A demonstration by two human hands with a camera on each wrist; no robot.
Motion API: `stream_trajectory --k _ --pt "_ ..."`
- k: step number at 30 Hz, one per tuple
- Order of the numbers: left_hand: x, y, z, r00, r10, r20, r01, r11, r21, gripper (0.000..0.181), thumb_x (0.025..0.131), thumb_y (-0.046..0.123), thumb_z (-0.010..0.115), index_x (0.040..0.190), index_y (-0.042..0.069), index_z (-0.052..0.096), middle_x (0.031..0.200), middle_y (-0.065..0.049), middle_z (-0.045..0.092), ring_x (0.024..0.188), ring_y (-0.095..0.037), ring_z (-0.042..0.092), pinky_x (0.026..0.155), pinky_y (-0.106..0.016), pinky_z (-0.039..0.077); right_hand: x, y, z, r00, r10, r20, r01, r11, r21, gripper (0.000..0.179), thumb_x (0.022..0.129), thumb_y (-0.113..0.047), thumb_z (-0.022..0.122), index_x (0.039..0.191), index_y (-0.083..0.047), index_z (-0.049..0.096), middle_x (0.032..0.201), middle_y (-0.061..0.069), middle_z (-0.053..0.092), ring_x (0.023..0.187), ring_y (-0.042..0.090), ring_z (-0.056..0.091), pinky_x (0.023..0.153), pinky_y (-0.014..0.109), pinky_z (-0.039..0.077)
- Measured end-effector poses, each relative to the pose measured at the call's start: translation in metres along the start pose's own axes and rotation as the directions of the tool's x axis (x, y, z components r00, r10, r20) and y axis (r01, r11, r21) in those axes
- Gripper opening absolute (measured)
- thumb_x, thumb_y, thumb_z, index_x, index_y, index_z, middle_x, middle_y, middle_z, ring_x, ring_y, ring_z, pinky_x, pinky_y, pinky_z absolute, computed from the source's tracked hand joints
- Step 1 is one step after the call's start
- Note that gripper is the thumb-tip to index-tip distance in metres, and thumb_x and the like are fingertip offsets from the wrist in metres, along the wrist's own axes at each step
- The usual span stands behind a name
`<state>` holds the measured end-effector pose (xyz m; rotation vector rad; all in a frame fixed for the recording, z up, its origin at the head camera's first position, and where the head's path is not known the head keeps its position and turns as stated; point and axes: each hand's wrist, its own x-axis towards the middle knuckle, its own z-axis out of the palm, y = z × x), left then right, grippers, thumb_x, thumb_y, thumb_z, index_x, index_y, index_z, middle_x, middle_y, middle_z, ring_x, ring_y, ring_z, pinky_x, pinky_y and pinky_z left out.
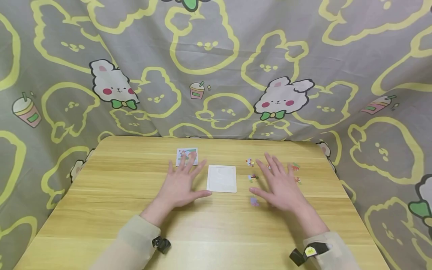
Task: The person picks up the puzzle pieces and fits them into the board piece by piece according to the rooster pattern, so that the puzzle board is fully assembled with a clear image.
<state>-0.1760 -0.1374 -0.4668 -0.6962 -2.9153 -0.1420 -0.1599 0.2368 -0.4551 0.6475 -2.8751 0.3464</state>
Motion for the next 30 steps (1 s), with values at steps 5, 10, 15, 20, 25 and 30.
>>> stream_trajectory --k 5,10,15,20,25,30 --pt "0.003 0.005 0.005 1.0 0.017 0.012 -0.017 0.999 -0.029 0.109 0.085 0.095 0.044 0.171 0.032 0.019 0.175 -0.007 0.006 0.16 -0.037 0.003 0.117 -0.077 0.014 0.004 0.004 0.002 1.0 -0.024 -0.017 0.025 0.999 0.045 0.096 0.096 -0.072 0.061 0.169 -0.019 0.029 0.177 0.009 0.01 0.157 0.042 0.022 0.116 0.079 0.014" --pt "0.006 0.011 0.011 0.999 0.035 0.002 -0.035 0.999 -0.038 0.103 0.089 0.089 0.048 0.17 0.028 0.028 0.174 -0.008 0.013 0.161 -0.032 -0.005 0.117 -0.076 0.017 0.008 0.007 0.004 0.999 -0.032 -0.024 0.034 0.994 0.102 0.092 0.099 -0.066 0.063 0.17 -0.019 0.027 0.176 0.009 0.015 0.155 0.041 0.028 0.117 0.075 0.018" --pt "0.009 0.015 0.016 0.999 0.036 0.027 -0.035 0.998 -0.054 0.097 0.094 0.082 0.052 0.169 0.024 0.031 0.174 -0.011 0.019 0.16 -0.037 0.007 0.115 -0.079 0.021 0.014 0.007 0.002 0.999 -0.032 -0.023 0.035 0.989 0.142 0.087 0.1 -0.058 0.066 0.168 -0.017 0.03 0.175 0.011 0.02 0.152 0.042 0.033 0.117 0.072 0.021" --pt "0.012 0.018 0.02 0.997 0.029 0.073 -0.023 0.997 -0.08 0.094 0.097 0.078 0.051 0.17 0.022 0.027 0.174 -0.01 0.022 0.155 -0.042 0.029 0.115 -0.078 0.022 0.021 0.008 0.001 0.999 -0.034 -0.01 0.035 0.984 0.175 0.083 0.101 -0.052 0.069 0.167 -0.017 0.034 0.174 0.01 0.023 0.151 0.043 0.034 0.118 0.07 0.023" --pt "0.016 0.022 0.021 0.995 0.036 0.09 -0.025 0.993 -0.111 0.092 0.099 0.076 0.052 0.169 0.02 0.031 0.173 -0.009 0.025 0.155 -0.041 0.03 0.115 -0.078 0.022 0.029 0.01 0.003 0.999 -0.047 0.001 0.046 0.975 0.219 0.079 0.101 -0.05 0.07 0.165 -0.015 0.038 0.173 0.01 0.027 0.152 0.041 0.034 0.119 0.067 0.024" --pt "0.017 0.023 0.022 0.991 0.025 0.129 -0.01 0.994 -0.113 0.092 0.099 0.076 0.05 0.168 0.017 0.033 0.173 -0.008 0.025 0.156 -0.039 0.028 0.116 -0.077 0.019 0.037 0.011 0.005 0.998 -0.056 0.033 0.046 0.971 0.233 0.077 0.101 -0.049 0.07 0.164 -0.015 0.04 0.172 0.01 0.028 0.154 0.039 0.033 0.12 0.065 0.024"
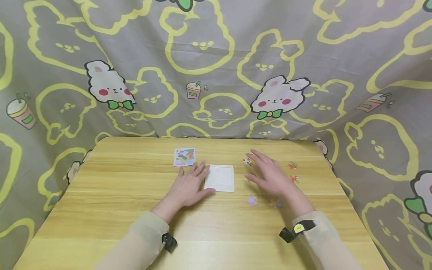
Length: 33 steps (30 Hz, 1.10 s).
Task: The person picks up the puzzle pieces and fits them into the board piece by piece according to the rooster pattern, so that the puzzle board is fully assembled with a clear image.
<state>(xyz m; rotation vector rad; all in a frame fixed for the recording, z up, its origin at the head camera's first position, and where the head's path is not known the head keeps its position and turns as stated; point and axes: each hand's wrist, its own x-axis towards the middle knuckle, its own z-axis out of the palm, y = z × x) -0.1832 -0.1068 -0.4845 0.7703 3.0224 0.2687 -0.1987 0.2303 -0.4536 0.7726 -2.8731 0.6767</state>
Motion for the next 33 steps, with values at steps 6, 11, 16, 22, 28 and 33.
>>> stream_trajectory --k 6,11,16,22,28,33 --pt "-0.002 0.001 -0.001 0.999 -0.012 0.046 0.012 1.0 -0.006 0.094 0.099 0.076 0.05 0.166 0.012 0.036 0.173 -0.009 0.027 0.156 -0.039 0.028 0.116 -0.077 0.02 0.007 0.004 0.003 0.999 0.023 0.046 -0.025 0.999 0.044 0.074 0.102 -0.043 0.071 0.163 -0.013 0.042 0.172 0.012 0.029 0.154 0.039 0.031 0.119 0.069 0.023" --pt "-0.002 0.002 0.0 0.998 -0.018 0.058 0.019 1.0 -0.02 0.092 0.1 0.073 0.052 0.165 0.01 0.038 0.172 -0.009 0.029 0.156 -0.04 0.028 0.116 -0.077 0.021 0.01 0.01 0.005 0.996 0.047 0.072 -0.053 0.994 0.094 0.071 0.103 -0.038 0.072 0.162 -0.012 0.043 0.172 0.012 0.029 0.155 0.039 0.03 0.119 0.072 0.021" --pt "0.0 0.002 0.001 0.998 -0.024 0.057 0.025 0.999 -0.021 0.092 0.1 0.073 0.052 0.166 0.01 0.037 0.172 -0.007 0.03 0.156 -0.039 0.028 0.116 -0.076 0.021 0.015 0.018 0.007 0.994 0.06 0.086 -0.071 0.989 0.129 0.068 0.104 -0.036 0.07 0.162 -0.011 0.043 0.171 0.012 0.029 0.155 0.04 0.028 0.119 0.073 0.018" --pt "0.001 0.0 0.003 0.999 -0.015 0.049 0.017 0.999 -0.029 0.089 0.101 0.072 0.052 0.164 0.01 0.04 0.171 -0.007 0.032 0.155 -0.04 0.031 0.116 -0.076 0.022 0.02 0.029 0.013 0.996 0.055 0.073 -0.067 0.984 0.166 0.065 0.105 -0.034 0.069 0.159 -0.004 0.046 0.168 0.02 0.034 0.153 0.044 0.03 0.119 0.073 0.016" --pt "0.001 0.0 0.008 0.998 -0.026 0.058 0.027 0.999 -0.029 0.086 0.102 0.07 0.052 0.162 0.009 0.045 0.17 -0.007 0.035 0.155 -0.04 0.031 0.116 -0.076 0.024 0.026 0.041 0.02 0.993 0.083 0.085 -0.1 0.971 0.219 0.065 0.104 -0.032 0.071 0.158 -0.004 0.047 0.167 0.021 0.035 0.154 0.044 0.028 0.121 0.071 0.011" --pt "0.004 0.0 0.008 0.998 -0.028 0.057 0.031 0.999 -0.04 0.086 0.102 0.07 0.053 0.162 0.009 0.045 0.17 -0.006 0.035 0.155 -0.039 0.031 0.116 -0.075 0.024 0.031 0.048 0.024 0.992 0.099 0.079 -0.115 0.966 0.231 0.064 0.103 -0.03 0.072 0.156 -0.003 0.049 0.165 0.022 0.037 0.153 0.046 0.029 0.12 0.072 0.012"
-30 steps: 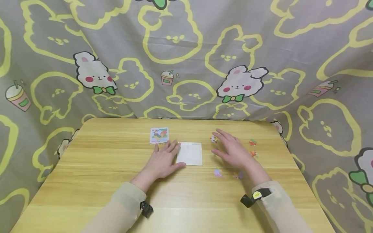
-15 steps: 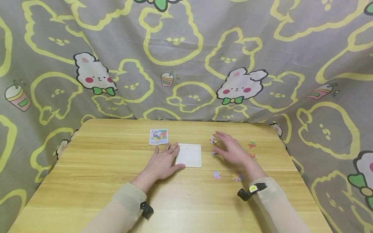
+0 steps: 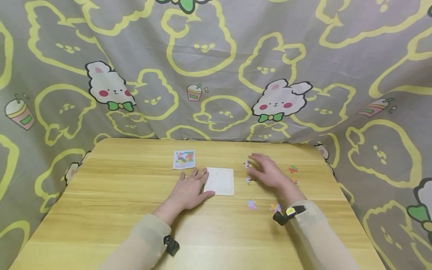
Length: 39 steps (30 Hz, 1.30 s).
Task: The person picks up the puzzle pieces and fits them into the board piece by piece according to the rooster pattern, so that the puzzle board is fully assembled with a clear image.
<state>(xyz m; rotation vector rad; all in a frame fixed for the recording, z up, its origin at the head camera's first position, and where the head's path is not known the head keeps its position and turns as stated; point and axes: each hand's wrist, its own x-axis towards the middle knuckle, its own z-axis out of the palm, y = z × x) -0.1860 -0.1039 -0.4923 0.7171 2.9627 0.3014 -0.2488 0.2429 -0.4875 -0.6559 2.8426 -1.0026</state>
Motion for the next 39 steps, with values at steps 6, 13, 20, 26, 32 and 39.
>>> stream_trajectory --k 6,13,20,26,32,39 --pt "0.0 0.0 -0.002 1.0 -0.012 0.011 0.012 1.0 -0.017 0.087 0.101 0.071 0.053 0.162 0.01 0.045 0.17 -0.006 0.034 0.156 -0.037 0.03 0.116 -0.074 0.025 0.006 0.004 0.003 1.0 0.013 0.009 -0.013 1.0 -0.017 0.06 0.104 -0.03 0.071 0.155 -0.004 0.052 0.164 0.02 0.04 0.151 0.045 0.032 0.119 0.072 0.014" --pt "0.0 0.0 -0.001 1.0 -0.015 0.007 0.016 0.999 -0.035 0.087 0.1 0.07 0.055 0.162 0.01 0.045 0.17 -0.005 0.035 0.155 -0.038 0.031 0.113 -0.079 0.024 0.011 0.009 0.006 1.0 -0.006 0.002 0.006 0.998 -0.057 0.055 0.103 -0.026 0.072 0.151 -0.003 0.056 0.158 0.019 0.047 0.145 0.044 0.04 0.112 0.068 0.025" --pt "0.001 0.0 -0.002 1.0 -0.023 0.02 0.024 0.998 -0.051 0.088 0.099 0.07 0.057 0.162 0.01 0.045 0.17 -0.005 0.035 0.155 -0.041 0.03 0.11 -0.083 0.023 0.019 0.01 0.008 1.0 -0.016 0.011 0.017 0.995 -0.095 0.049 0.103 -0.02 0.072 0.147 -0.004 0.061 0.151 0.016 0.055 0.135 0.037 0.046 0.103 0.062 0.031" --pt "0.004 0.0 -0.004 0.999 -0.036 0.034 0.038 0.996 -0.077 0.088 0.098 0.068 0.062 0.161 0.009 0.047 0.169 -0.006 0.036 0.154 -0.042 0.031 0.108 -0.085 0.022 0.024 0.009 0.008 1.0 -0.028 0.005 0.028 0.997 -0.073 0.042 0.101 -0.017 0.074 0.14 -0.002 0.067 0.141 0.015 0.06 0.127 0.036 0.05 0.096 0.058 0.032" --pt "0.006 0.0 -0.008 0.998 -0.042 0.052 0.048 0.993 -0.11 0.088 0.097 0.066 0.066 0.16 0.008 0.048 0.17 -0.006 0.036 0.155 -0.042 0.03 0.108 -0.085 0.02 0.024 0.012 0.005 1.0 -0.009 0.007 0.009 0.999 -0.041 0.04 0.099 -0.011 0.076 0.136 0.0 0.069 0.128 0.014 0.063 0.117 0.035 0.056 0.094 0.057 0.031" --pt "0.007 -0.001 -0.008 0.998 -0.044 0.042 0.048 0.992 -0.121 0.088 0.095 0.065 0.068 0.159 0.007 0.05 0.168 -0.008 0.038 0.154 -0.043 0.032 0.108 -0.085 0.02 0.025 0.012 0.005 1.0 0.005 0.02 -0.004 0.999 -0.038 0.039 0.099 -0.007 0.075 0.136 0.001 0.068 0.122 0.011 0.065 0.104 0.029 0.06 0.093 0.057 0.032"
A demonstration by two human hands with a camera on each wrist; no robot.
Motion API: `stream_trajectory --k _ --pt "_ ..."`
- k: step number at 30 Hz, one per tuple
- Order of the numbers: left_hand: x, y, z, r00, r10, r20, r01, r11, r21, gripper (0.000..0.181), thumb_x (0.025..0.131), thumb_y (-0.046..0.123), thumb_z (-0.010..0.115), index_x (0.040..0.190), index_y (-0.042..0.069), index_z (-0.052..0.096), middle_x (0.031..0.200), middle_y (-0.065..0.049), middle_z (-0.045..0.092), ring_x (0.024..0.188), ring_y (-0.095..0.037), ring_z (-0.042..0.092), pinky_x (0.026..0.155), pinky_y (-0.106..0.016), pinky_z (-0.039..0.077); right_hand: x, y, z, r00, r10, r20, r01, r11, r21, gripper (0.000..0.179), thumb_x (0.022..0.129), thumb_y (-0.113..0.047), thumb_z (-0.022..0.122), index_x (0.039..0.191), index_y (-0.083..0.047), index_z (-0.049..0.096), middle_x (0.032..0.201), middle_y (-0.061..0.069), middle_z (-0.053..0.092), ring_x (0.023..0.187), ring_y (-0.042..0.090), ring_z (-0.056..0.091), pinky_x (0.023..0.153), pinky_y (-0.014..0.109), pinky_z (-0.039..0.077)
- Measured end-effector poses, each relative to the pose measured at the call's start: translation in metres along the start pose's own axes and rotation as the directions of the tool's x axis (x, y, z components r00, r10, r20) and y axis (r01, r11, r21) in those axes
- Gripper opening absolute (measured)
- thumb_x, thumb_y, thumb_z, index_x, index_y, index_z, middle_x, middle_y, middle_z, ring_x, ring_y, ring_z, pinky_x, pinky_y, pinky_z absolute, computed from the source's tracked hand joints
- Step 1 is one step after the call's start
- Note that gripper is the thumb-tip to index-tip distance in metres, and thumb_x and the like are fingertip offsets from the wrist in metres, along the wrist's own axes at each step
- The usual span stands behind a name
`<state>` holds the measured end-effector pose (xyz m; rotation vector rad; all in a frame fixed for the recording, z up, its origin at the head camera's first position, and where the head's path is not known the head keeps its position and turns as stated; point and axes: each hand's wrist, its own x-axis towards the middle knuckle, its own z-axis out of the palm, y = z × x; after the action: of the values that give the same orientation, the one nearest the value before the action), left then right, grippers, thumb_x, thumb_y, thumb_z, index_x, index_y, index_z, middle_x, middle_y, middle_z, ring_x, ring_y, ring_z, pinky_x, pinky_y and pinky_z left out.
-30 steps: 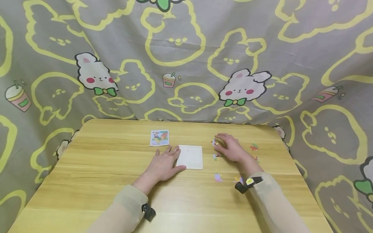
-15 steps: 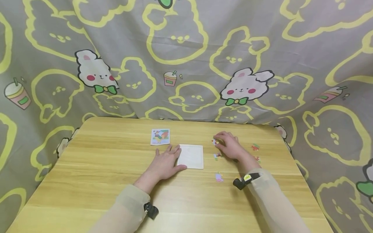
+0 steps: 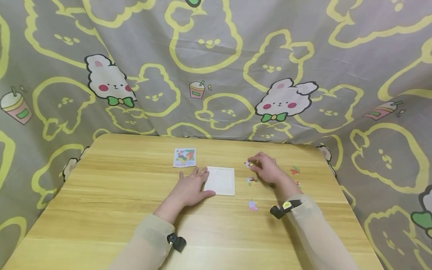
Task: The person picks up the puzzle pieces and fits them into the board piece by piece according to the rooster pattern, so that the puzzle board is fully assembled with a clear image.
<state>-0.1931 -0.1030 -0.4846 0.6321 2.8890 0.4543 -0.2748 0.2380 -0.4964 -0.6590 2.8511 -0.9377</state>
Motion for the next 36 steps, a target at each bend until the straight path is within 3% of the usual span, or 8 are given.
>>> stream_trajectory --k 13,16,20,36 --pt "-0.002 -0.001 -0.003 1.0 -0.001 0.001 0.001 1.0 -0.016 0.087 0.094 0.064 0.071 0.156 0.006 0.053 0.166 -0.01 0.041 0.152 -0.044 0.035 0.106 -0.087 0.023 0.001 -0.004 0.002 0.999 0.036 0.023 -0.037 0.999 0.013 0.038 0.1 -0.007 0.073 0.136 0.0 0.066 0.119 0.011 0.063 0.1 0.027 0.057 0.094 0.058 0.031" --pt "-0.003 -0.001 -0.003 1.0 0.007 -0.002 -0.007 1.0 -0.004 0.088 0.095 0.066 0.069 0.157 0.006 0.051 0.167 -0.009 0.04 0.152 -0.044 0.034 0.106 -0.086 0.023 0.0 -0.005 0.002 0.999 0.039 0.021 -0.04 0.999 0.034 0.037 0.101 -0.005 0.072 0.137 0.0 0.063 0.121 0.012 0.064 0.102 0.027 0.06 0.098 0.055 0.04" --pt "-0.002 -0.001 0.0 1.0 0.02 -0.005 -0.02 1.0 0.014 0.089 0.096 0.067 0.067 0.159 0.006 0.05 0.168 -0.008 0.038 0.153 -0.043 0.034 0.106 -0.086 0.023 0.0 -0.004 0.002 0.999 0.029 0.018 -0.03 0.997 0.068 0.038 0.102 -0.002 0.07 0.138 0.002 0.06 0.121 0.015 0.065 0.102 0.027 0.063 0.093 0.049 0.053" --pt "-0.002 -0.002 0.005 1.0 0.009 -0.011 -0.009 1.0 0.0 0.087 0.097 0.065 0.065 0.16 0.008 0.048 0.169 -0.007 0.037 0.154 -0.042 0.031 0.108 -0.086 0.019 -0.004 0.001 0.008 1.0 0.031 0.001 -0.031 0.994 0.104 0.039 0.1 -0.009 0.074 0.135 0.005 0.065 0.103 0.004 0.061 0.092 0.02 0.057 0.082 0.038 0.053"
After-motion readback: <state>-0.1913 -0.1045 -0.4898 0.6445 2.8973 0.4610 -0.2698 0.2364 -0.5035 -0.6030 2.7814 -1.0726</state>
